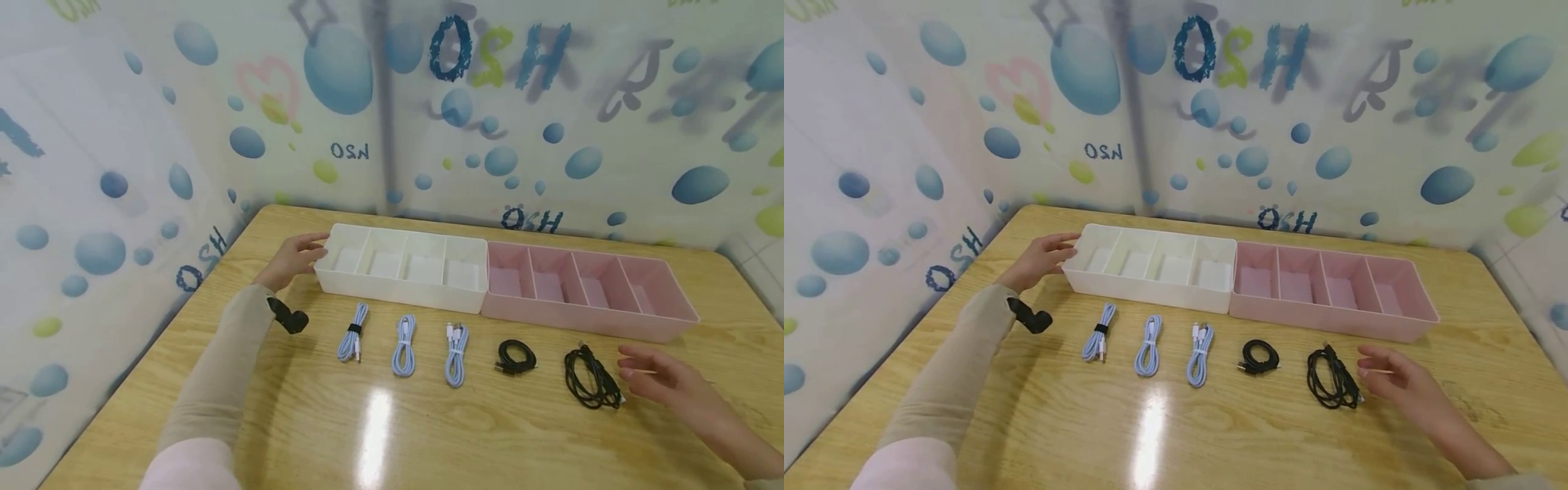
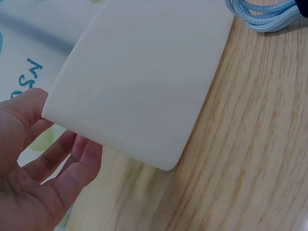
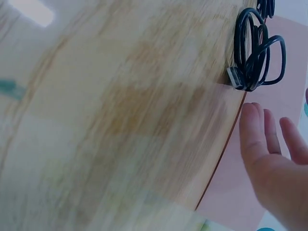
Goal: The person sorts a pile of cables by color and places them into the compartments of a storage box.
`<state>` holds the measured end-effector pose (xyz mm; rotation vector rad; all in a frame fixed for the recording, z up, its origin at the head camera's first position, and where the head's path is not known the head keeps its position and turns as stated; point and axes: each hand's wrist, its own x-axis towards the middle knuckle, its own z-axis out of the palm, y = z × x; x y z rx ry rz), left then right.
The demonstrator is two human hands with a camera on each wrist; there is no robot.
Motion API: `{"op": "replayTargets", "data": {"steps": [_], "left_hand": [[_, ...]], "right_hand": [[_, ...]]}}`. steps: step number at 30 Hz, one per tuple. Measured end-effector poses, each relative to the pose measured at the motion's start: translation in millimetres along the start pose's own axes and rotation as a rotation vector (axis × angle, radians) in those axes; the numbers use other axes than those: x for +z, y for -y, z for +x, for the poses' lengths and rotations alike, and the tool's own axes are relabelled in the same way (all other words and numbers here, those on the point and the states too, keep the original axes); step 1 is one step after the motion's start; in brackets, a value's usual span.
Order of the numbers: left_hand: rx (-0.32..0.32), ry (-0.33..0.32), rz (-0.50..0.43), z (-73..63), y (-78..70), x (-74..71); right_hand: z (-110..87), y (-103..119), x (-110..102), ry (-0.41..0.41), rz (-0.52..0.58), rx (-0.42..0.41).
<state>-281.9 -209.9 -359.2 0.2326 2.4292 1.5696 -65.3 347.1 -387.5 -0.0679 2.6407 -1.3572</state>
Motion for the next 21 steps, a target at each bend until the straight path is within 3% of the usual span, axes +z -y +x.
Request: {"op": "replayTargets", "data": {"steps": [7, 21], "left_hand": [[-0.01, 0.004, 0.009, 1.5, 2.1, -0.7], [-0.004, -0.007, 0.031, 0.8, 2.5, -1.0]], "right_hand": [[1.5, -7, 1, 0.064, 0.065, -0.085], [11.0, -5, 11, 0.048, -0.021, 0.005]]}}
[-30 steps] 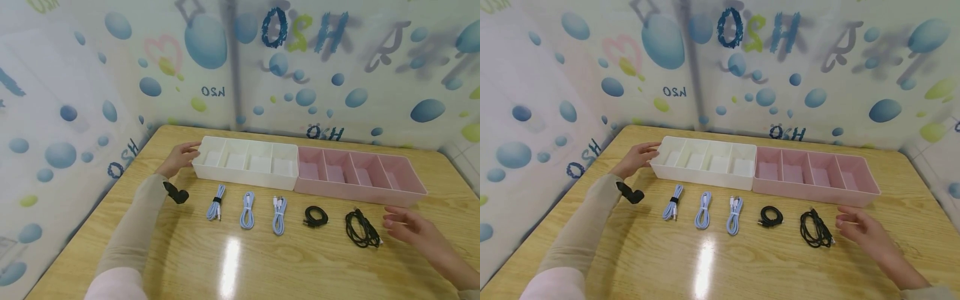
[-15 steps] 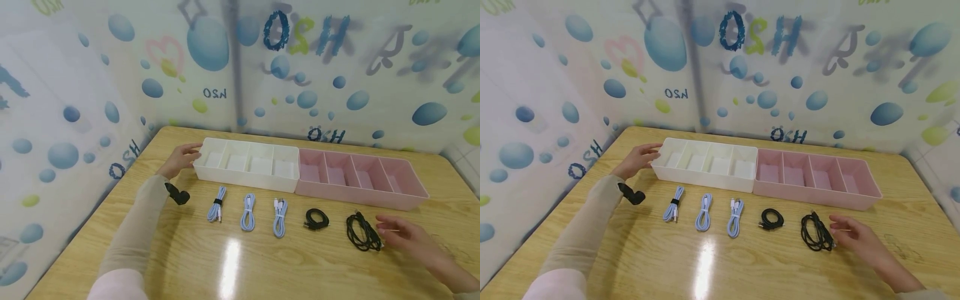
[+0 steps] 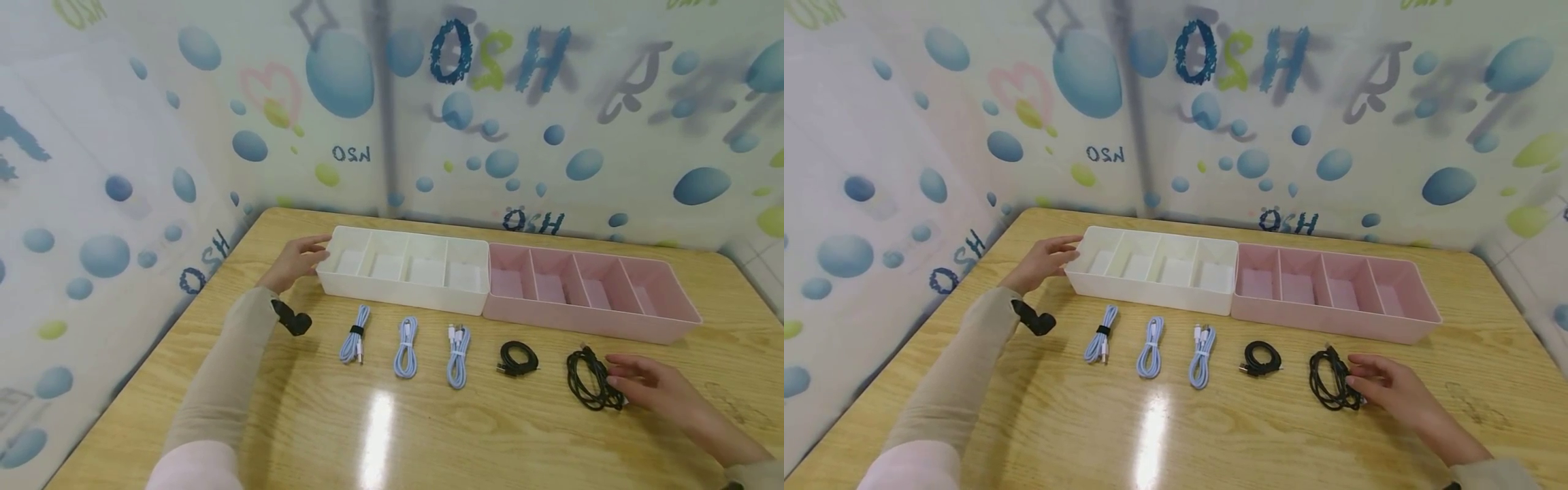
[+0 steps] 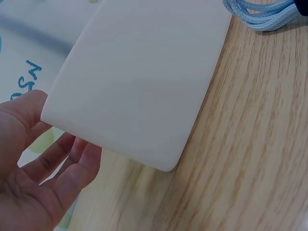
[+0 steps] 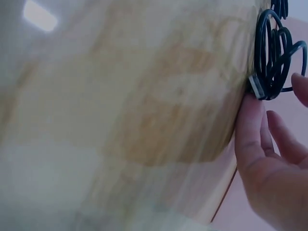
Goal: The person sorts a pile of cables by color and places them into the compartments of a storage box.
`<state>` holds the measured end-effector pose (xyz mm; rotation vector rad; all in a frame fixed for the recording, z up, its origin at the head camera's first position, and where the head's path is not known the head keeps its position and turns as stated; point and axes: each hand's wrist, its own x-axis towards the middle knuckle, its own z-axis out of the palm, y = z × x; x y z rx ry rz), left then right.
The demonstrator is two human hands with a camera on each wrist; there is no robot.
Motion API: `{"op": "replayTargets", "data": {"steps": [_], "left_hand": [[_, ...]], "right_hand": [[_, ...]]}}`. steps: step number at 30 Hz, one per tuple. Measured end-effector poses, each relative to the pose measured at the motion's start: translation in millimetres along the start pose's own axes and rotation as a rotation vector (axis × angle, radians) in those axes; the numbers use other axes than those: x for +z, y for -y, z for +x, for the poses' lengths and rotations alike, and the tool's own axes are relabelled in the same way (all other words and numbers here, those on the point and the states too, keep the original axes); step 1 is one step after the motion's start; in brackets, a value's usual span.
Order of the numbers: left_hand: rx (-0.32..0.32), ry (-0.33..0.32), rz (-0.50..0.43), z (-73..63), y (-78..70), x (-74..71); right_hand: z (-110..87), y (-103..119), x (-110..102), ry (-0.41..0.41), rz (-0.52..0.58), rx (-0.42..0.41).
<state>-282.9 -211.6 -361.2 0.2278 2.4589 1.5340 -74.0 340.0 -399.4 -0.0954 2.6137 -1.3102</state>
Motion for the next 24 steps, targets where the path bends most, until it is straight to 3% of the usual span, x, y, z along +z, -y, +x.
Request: {"op": "replayTargets", "data": {"steps": [6, 10, 17, 24], "left_hand": [[0.0, 0.002, -0.004, -0.9, -2.7, 1.4], [-0.02, 0.01, -0.025, -7.1, -15.1, 4.6], [-0.009, -0.002, -0.01, 0.2, -2.2, 3.3], [-0.023, -0.001, -0.014, -3.8, -7.0, 2.1]], "right_hand": [[3.8, 4, 0, 0.04, 0.03, 0.042], [5.5, 6, 2, 0.042, 0.006, 0.062], [8.6, 7, 3, 0.049, -0.042, 0.103], [11.7, 8, 3, 0.038, -0.055, 0.114]]}}
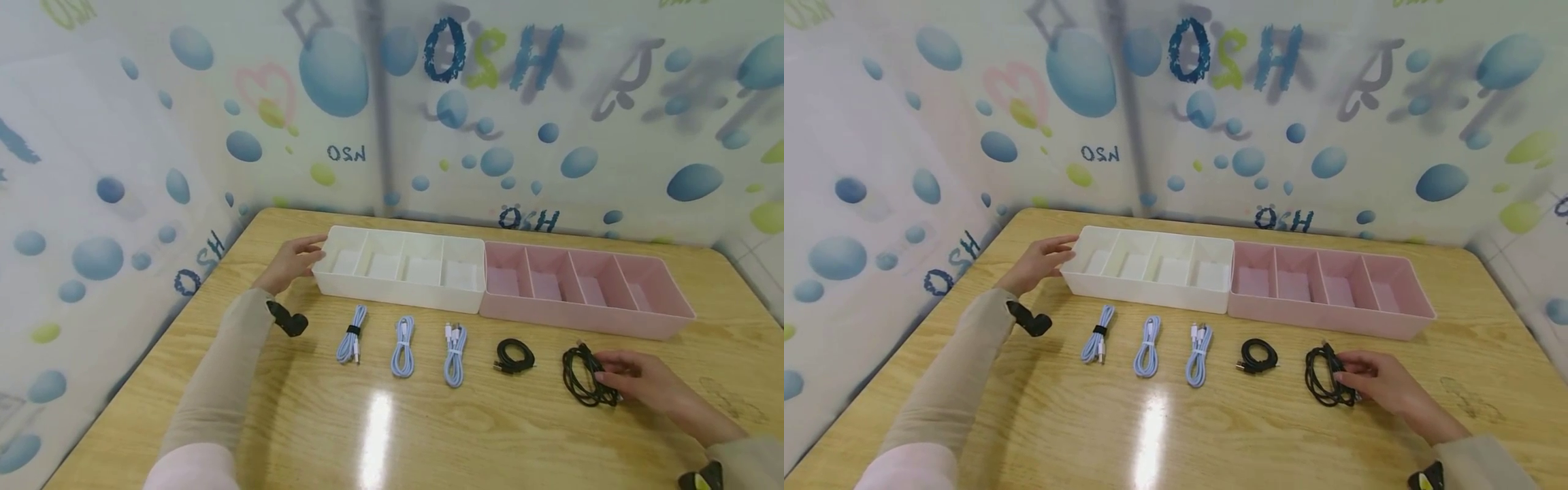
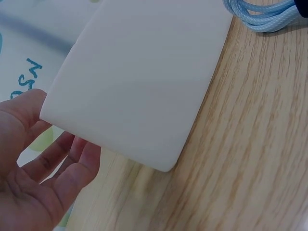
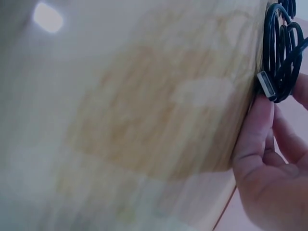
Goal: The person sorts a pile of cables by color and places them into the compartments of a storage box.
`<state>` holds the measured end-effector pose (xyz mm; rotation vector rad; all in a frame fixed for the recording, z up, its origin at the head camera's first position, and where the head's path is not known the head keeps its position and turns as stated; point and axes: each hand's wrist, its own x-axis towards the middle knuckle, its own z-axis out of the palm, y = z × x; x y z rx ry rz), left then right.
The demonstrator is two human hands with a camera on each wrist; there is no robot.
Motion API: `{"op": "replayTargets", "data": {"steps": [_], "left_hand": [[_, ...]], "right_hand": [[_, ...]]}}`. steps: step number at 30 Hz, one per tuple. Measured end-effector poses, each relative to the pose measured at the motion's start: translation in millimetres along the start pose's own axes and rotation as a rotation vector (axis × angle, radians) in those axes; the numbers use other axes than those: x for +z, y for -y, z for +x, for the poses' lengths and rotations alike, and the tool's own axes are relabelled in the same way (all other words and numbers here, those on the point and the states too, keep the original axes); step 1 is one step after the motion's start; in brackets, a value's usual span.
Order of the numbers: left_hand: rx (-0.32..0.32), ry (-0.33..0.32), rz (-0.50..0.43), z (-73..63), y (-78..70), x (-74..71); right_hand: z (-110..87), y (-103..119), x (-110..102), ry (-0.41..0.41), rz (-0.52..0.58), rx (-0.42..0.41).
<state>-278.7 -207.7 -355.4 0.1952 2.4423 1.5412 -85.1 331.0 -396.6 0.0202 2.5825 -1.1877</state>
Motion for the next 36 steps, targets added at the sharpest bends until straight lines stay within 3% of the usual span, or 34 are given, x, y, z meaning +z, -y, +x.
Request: {"op": "replayTargets", "data": {"steps": [8, 20, 31, 36], "left_hand": [[-0.018, 0.001, -0.018, -10.5, -16.9, 0.7], [0.004, 0.001, -0.017, 0.2, 1.3, -1.8], [-0.011, -0.002, -0.009, 1.5, -0.3, 0.8], [-0.006, 0.011, -0.033, -6.9, -11.4, 2.9]], "right_hand": [[4.4, 2, -2, -0.016, -0.013, 0.012], [2.2, 4, -1, -0.009, 0.005, 0.041], [-4.3, 1, -2, -0.038, 0.023, 0.006], [-5.6, 1, -2, -0.05, 0.022, 0.006]]}}
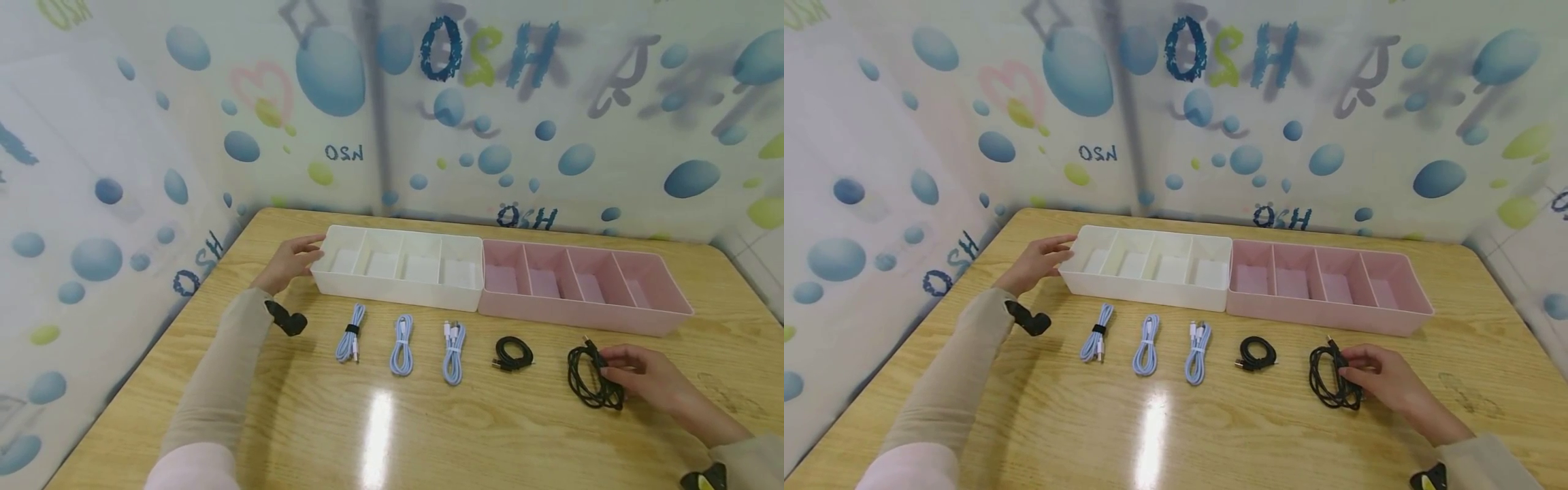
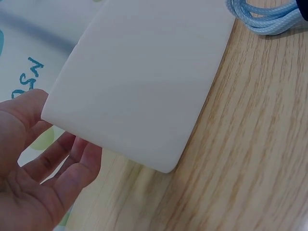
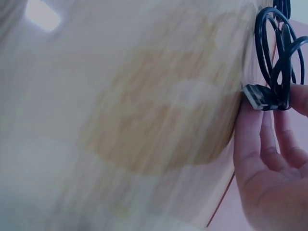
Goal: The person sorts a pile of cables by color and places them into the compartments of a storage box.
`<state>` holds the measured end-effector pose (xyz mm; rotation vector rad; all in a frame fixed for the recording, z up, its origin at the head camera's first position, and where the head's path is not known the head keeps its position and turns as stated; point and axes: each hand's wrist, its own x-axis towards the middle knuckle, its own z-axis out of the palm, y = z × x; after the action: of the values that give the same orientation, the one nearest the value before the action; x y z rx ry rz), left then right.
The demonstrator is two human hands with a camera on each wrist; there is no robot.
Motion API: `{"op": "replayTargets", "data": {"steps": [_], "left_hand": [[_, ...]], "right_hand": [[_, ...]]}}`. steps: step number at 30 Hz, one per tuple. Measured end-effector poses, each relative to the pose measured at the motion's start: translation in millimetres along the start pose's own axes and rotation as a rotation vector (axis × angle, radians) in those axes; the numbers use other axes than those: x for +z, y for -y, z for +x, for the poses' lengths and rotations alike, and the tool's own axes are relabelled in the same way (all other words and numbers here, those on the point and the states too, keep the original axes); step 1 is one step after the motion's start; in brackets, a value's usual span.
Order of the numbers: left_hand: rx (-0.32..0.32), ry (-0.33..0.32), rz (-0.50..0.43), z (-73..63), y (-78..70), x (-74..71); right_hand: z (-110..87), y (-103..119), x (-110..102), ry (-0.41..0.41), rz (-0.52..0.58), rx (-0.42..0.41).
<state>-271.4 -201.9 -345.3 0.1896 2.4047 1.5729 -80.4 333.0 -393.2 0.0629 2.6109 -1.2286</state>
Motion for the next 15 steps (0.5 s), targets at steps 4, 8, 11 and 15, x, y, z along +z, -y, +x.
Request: {"op": "replayTargets", "data": {"steps": [4, 8, 11, 15], "left_hand": [[0.005, 0.01, 0.011, -8.3, -9.2, 2.1], [0.0, 0.011, 0.016, -8.8, -10.0, 2.1], [-0.011, 0.007, 0.004, -3.9, -4.9, 0.8], [-0.01, 0.003, 0.005, 3.6, 4.3, -0.8]], "right_hand": [[0.0, 0, 0, -0.007, 0.021, -0.002], [0.4, -2, -1, 0.0, 0.049, 0.001], [0.3, -3, -1, 0.01, 0.075, 0.003], [-0.6, -6, -3, 0.031, 0.14, 0.01]]}}
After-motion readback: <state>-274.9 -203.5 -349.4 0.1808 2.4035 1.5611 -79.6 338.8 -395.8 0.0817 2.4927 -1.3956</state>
